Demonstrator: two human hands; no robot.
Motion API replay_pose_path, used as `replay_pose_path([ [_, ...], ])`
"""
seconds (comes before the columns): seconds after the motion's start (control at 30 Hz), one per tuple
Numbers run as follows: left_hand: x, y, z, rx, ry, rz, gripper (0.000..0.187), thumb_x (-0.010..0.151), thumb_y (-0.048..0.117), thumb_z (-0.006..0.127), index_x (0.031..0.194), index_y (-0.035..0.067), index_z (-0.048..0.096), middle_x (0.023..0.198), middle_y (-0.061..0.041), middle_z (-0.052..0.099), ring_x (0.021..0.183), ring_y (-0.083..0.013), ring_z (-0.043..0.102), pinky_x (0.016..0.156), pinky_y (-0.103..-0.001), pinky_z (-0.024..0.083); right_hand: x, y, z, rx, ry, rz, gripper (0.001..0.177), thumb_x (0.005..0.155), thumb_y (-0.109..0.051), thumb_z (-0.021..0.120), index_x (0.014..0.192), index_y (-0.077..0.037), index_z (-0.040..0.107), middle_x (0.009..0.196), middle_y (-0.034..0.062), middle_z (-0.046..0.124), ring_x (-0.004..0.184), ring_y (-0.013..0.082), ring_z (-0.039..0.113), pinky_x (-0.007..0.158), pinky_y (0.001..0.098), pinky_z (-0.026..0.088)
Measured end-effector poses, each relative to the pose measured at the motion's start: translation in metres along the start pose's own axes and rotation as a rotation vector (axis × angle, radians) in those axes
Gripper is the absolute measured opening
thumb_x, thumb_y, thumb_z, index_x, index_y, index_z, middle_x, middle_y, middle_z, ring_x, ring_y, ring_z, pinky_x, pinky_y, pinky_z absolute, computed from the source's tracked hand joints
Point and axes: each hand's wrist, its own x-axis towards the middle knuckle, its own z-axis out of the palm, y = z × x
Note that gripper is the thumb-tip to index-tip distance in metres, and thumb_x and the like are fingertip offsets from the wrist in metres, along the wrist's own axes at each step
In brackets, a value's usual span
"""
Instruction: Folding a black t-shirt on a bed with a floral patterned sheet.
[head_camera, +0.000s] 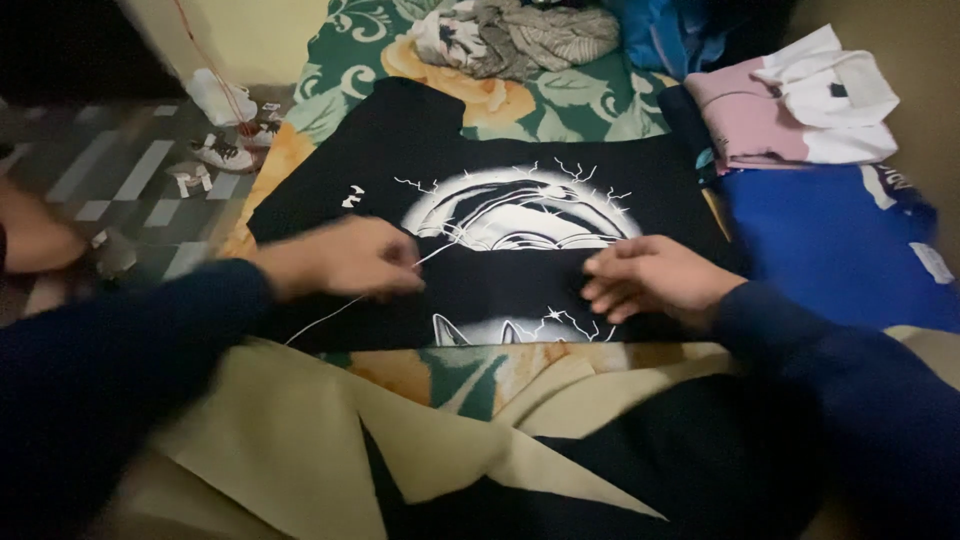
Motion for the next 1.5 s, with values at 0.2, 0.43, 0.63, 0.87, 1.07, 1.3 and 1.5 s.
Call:
replay_pose_path([
  [0.2, 0.007, 0.025, 0.033, -0.926, -0.463, -0.043, 0.051, 0.107, 0.033, 0.048, 0.154, 0.011, 0.047, 0.131, -0.020, 0.068, 0.117, -0.0358, 0.069, 0.092, -0.048, 0.059, 0.014, 0.008, -0.010, 0.295, -0.071, 0.198, 0.064, 0.101, -0.034, 0.057, 0.153, 0.001, 0.043, 0.136, 0.0156, 0.064, 0.125, 0.0269, 0.063, 0.107, 0.0428, 0.049],
  [0.43, 0.004, 0.021, 0.010, -1.095, -0.312, -0.340, 0.048, 0.111, 0.034, 0.041, 0.154, 0.016, 0.049, 0.147, -0.021, 0.061, 0.135, -0.0383, 0.059, 0.110, -0.053, 0.047, 0.082, 0.102, -0.091, 0.156, 0.904, 0.309, 0.045, 0.091, -0.045, 0.062, 0.129, -0.020, 0.066, 0.120, 0.0137, 0.070, 0.108, 0.0328, 0.069, 0.088, 0.0507, 0.057],
  [0.63, 0.054, 0.003, 0.029, -0.873, -0.193, -0.322, 0.037, 0.108, 0.039, 0.051, 0.128, 0.012, 0.067, 0.109, -0.018, 0.077, 0.099, -0.0353, 0.075, 0.082, -0.048, 0.060, 0.070, 0.060, 0.010, -0.778, 0.923, -0.383, 0.047, 0.089, -0.044, 0.072, 0.117, -0.006, 0.070, 0.112, 0.0203, 0.069, 0.104, 0.0460, 0.066, 0.084, 0.0545, 0.057],
  [0.87, 0.054, 0.005, 0.035, -0.819, -0.108, -0.302, 0.034, 0.106, 0.040, 0.056, 0.105, 0.010, 0.073, 0.084, -0.015, 0.079, 0.073, -0.0304, 0.078, 0.064, -0.043, 0.064, 0.039, 0.037, 0.106, -1.102, 0.299, -0.565, 0.090, 0.102, -0.068, 0.033, 0.160, 0.000, 0.022, 0.169, 0.0253, 0.018, 0.157, 0.0387, 0.014, 0.126, 0.0574, 0.004],
  [1.07, 0.075, -0.010, 0.043, -0.823, -0.118, -0.318, 0.035, 0.104, 0.043, 0.057, 0.102, 0.013, 0.074, 0.079, -0.015, 0.078, 0.067, -0.0346, 0.077, 0.059, -0.046, 0.064, 0.054, 0.060, 0.073, -1.037, 0.691, -0.508, 0.087, 0.099, -0.067, 0.046, 0.155, -0.001, 0.040, 0.160, 0.0243, 0.041, 0.150, 0.0383, 0.036, 0.123, 0.0577, 0.019],
  [1.3, 0.051, 0.004, 0.034, -0.819, -0.121, -0.311, 0.035, 0.106, 0.040, 0.055, 0.102, 0.009, 0.072, 0.087, -0.015, 0.079, 0.076, -0.0296, 0.078, 0.069, -0.044, 0.064, 0.132, 0.165, -0.023, -0.998, 1.470, -0.359, 0.090, 0.098, -0.060, 0.068, 0.150, 0.012, 0.053, 0.154, 0.0355, 0.050, 0.142, 0.0487, 0.046, 0.113, 0.0617, 0.033],
  [1.5, 0.075, -0.035, -0.005, -0.618, -0.123, -0.247, 0.033, 0.108, 0.035, 0.052, 0.112, 0.008, 0.071, 0.093, -0.020, 0.078, 0.078, -0.0329, 0.077, 0.068, -0.041, 0.063, 0.132, 0.138, -0.010, -0.995, 1.521, -0.346, 0.090, 0.100, -0.059, 0.071, 0.147, 0.015, 0.056, 0.149, 0.0382, 0.051, 0.138, 0.0514, 0.047, 0.112, 0.0604, 0.036],
])
